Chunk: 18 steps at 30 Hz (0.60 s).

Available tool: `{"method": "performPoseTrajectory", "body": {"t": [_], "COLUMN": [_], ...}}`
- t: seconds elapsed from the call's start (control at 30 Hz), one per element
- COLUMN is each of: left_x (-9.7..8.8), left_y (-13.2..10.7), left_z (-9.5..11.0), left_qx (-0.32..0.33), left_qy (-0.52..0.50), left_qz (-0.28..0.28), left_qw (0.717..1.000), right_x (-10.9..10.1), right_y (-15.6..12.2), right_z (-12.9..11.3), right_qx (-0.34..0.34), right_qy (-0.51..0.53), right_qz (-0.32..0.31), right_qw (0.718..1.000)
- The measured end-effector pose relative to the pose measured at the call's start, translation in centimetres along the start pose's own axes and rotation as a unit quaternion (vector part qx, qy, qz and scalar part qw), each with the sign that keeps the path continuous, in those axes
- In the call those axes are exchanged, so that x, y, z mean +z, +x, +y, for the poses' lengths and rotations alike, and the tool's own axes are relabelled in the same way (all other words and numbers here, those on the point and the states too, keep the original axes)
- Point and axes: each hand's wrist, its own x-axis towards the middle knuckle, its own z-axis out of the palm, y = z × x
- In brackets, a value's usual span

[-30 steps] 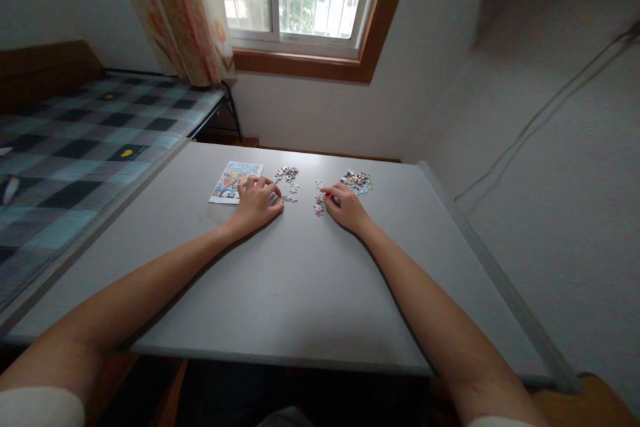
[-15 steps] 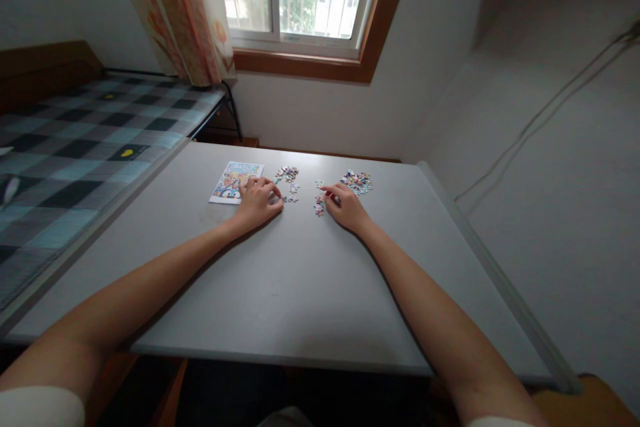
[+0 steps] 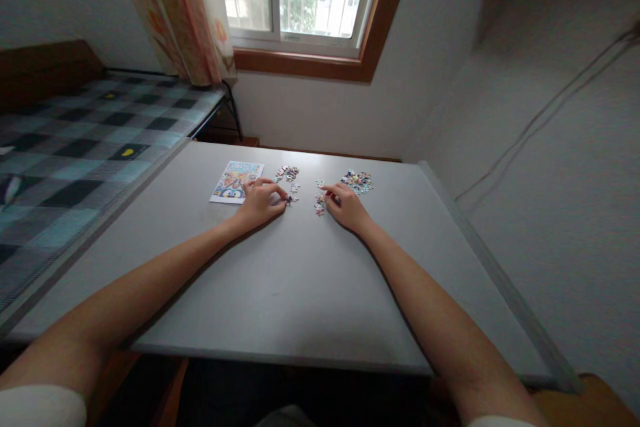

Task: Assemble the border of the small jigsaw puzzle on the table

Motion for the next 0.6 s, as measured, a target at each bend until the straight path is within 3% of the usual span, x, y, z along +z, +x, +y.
{"method": "performPoseTrajectory", "body": {"t": [0.27,0.43,0.6], "left_x": [0.2,0.1,-0.4], "left_y": [0.4,0.1,-0.7], "left_z": [-1.1,-1.0,0.4], "left_qx": [0.061,0.1,0.244], "left_qy": [-0.114,-0.092,-0.002], "left_qz": [0.004,0.04,0.056], "left_qw": [0.992,0.99,0.968], "right_x": [0.0,-0.2,-0.4], "right_y": [0.0,-0.1,-0.1], "right_z": [0.1,-0.6,-3.2], "right_qx": [-0.002,-0.036,-0.122], "right_qy": [0.0,-0.029,-0.075], "right_qz": [0.002,0.01,-0.011], "right_qw": [1.0,0.999,0.99]}}
